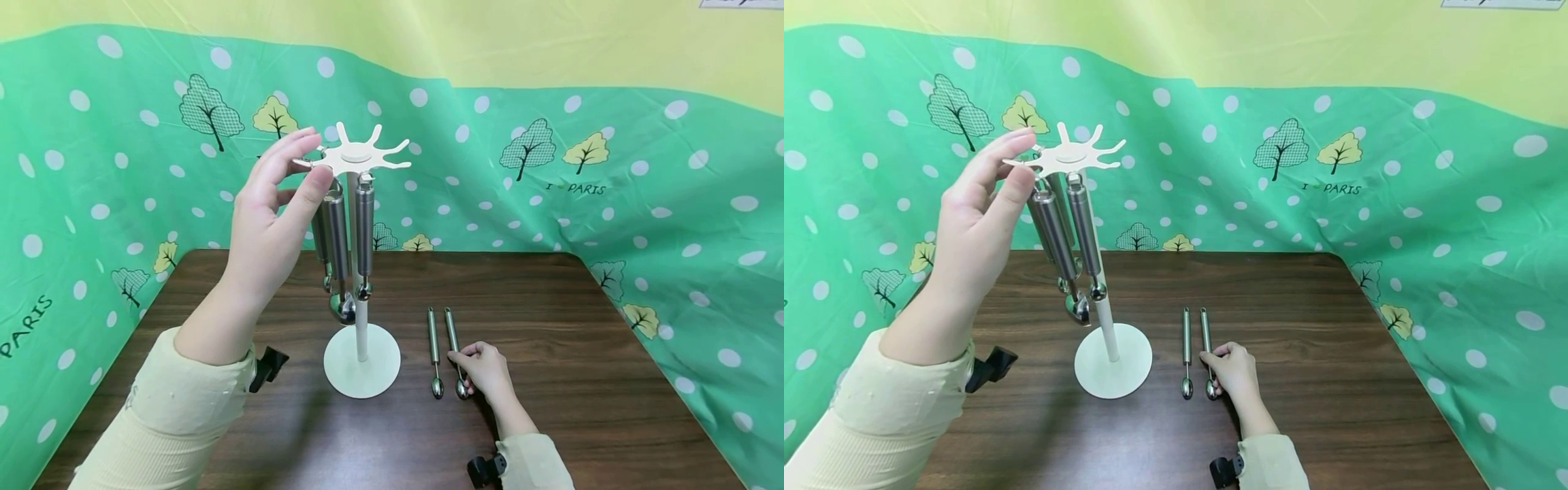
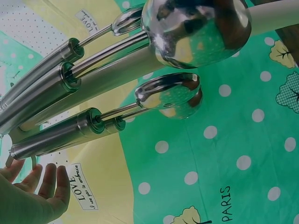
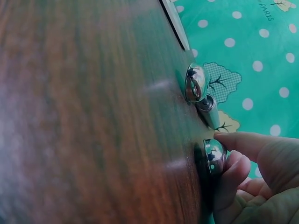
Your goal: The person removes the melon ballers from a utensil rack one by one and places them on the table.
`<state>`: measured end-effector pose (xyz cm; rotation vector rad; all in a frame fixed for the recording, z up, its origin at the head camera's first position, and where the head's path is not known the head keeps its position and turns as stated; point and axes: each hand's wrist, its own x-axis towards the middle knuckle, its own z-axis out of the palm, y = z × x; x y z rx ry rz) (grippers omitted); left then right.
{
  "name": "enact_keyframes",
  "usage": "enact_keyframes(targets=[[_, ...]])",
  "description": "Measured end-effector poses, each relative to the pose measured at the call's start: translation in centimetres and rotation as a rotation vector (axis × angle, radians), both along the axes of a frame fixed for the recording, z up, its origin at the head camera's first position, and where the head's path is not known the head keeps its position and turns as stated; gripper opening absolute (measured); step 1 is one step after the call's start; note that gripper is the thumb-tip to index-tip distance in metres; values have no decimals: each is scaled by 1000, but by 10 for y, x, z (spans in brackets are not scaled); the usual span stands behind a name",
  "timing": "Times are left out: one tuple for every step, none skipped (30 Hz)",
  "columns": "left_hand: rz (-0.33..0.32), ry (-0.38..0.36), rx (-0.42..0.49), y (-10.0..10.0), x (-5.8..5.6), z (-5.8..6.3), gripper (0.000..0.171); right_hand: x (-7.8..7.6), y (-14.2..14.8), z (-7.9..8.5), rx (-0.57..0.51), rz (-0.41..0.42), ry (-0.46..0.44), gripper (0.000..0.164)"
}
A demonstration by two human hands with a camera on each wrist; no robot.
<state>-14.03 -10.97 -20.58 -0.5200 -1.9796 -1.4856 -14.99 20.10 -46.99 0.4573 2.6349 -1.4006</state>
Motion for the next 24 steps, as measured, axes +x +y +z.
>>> enact_keyframes(targets=[[2, -1, -1, 0, 0, 0, 39, 0, 0, 0, 1, 2, 0, 34], [2, -1, -3, 0, 0, 0, 39, 0, 0, 0, 3, 5, 1, 34], [3, -1, -4, 0, 0, 0, 39, 0, 0, 0, 4, 7, 2, 35], [4, 0, -5, 0, 0, 0, 39, 0, 1, 0, 5, 10, 3, 35], [5, 0, -7, 0, 0, 0, 39, 0, 1, 0, 7, 12, 4, 36], [6, 1, -8, 0, 0, 0, 39, 0, 1, 0, 8, 13, 5, 36], [7, 2, -8, 0, 0, 0, 39, 0, 1, 0, 10, 14, 7, 37], [7, 3, -8, 0, 0, 0, 39, 0, 1, 0, 10, 15, 10, 38], [8, 3, -9, 0, 0, 0, 39, 0, 1, 0, 11, 15, 13, 38], [9, 3, -10, 0, 0, 0, 39, 0, 1, 0, 13, 15, 16, 39], [9, 3, -9, 0, 0, 1, 39, 0, 1, 1, 14, 16, 19, 39], [9, 3, -9, 0, 0, 1, 39, 0, 2, 1, 15, 16, 22, 39], [9, 5, -9, 0, 0, 1, 39, 0, 2, 1, 15, 17, 26, 39], [9, 5, -9, 0, 0, 1, 39, 0, 2, 1, 13, 15, 27, 39], [9, 6, -9, -1, 0, 1, 39, 0, 2, 1, 11, 15, 27, 39], [9, 6, -10, -1, 0, 1, 39, 0, 2, 2, 9, 13, 27, 39], [9, 7, -12, -1, 0, 1, 39, 0, 1, 3, 7, 13, 26, 39], [9, 8, -13, -1, 0, 1, 38, 0, 1, 3, 5, 12, 25, 39], [9, 9, -14, -1, 0, 1, 38, 0, 1, 4, 2, 11, 23, 39], [10, 9, -14, -1, 0, 1, 38, -1, 1, 6, -1, 10, 22, 39], [10, 10, -15, -1, 0, 1, 39, -1, 0, 7, -2, 12, 24, 40], [11, 12, -14, -1, 0, 1, 38, -1, 0, 9, -3, 16, 28, 40], [13, 13, -14, -1, 0, 1, 38, -1, -1, 11, -5, 19, 31, 40], [14, 13, -13, -1, 0, 1, 38, -1, -1, 12, -7, 22, 36, 41]])
